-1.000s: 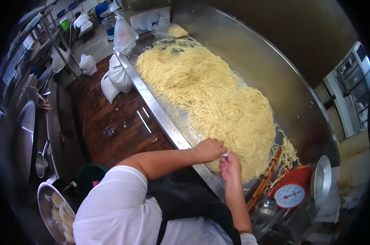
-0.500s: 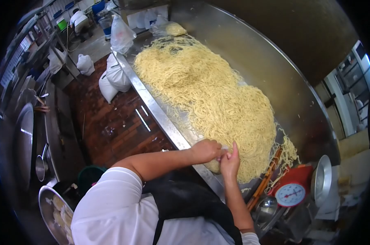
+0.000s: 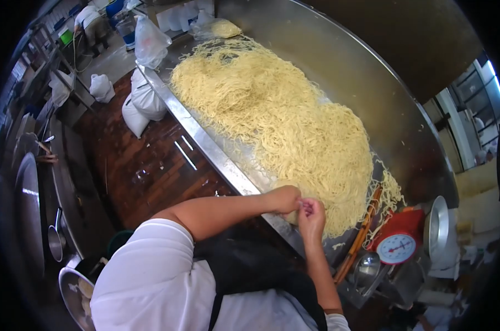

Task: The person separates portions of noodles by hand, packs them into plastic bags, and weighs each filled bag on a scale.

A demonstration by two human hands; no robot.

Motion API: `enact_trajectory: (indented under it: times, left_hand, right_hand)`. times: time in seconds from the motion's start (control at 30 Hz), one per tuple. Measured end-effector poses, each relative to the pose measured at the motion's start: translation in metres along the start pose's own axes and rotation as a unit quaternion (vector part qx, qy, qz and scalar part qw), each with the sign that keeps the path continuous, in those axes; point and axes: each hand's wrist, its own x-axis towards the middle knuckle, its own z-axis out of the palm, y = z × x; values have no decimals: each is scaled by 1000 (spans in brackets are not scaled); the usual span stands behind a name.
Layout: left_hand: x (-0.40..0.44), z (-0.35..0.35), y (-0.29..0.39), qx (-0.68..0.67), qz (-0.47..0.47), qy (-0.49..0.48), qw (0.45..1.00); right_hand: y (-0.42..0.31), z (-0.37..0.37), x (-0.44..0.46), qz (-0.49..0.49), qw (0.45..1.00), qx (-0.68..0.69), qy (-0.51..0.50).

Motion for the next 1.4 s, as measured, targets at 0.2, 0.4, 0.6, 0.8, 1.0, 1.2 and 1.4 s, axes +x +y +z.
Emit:
enact_trajectory:
  times: [0.2,0.4,0.6,0.8,1.0,1.2,1.4]
  left_hand:
    - [4,25,5,-406,-184,-53,894]
    - [-12,29,21,82,6,203,976]
    - [-5,48,44,276,22,169,946]
    - [-38,64,16,5,143,351,925]
    - [-188,51,-9,-80,65,444,890]
    - [-378,99,-78,-186,12,736,650]
    - [-563,136,-70,-321,18,928,188]
  right_hand:
    - [-8,-20,1,-148,981,-129,-15]
    - [0,-46,20,-158,968,-163,-109]
    - [-26,-77,22,-145,962,-121,-199]
    - [-69,-66,11,5,946,167,-279]
    - [-97,-1,2,10,919,161,-360]
    - [-130,86,-42,51,854,61,-514]
    - [-193,181,-106,-85,754,-37,-650]
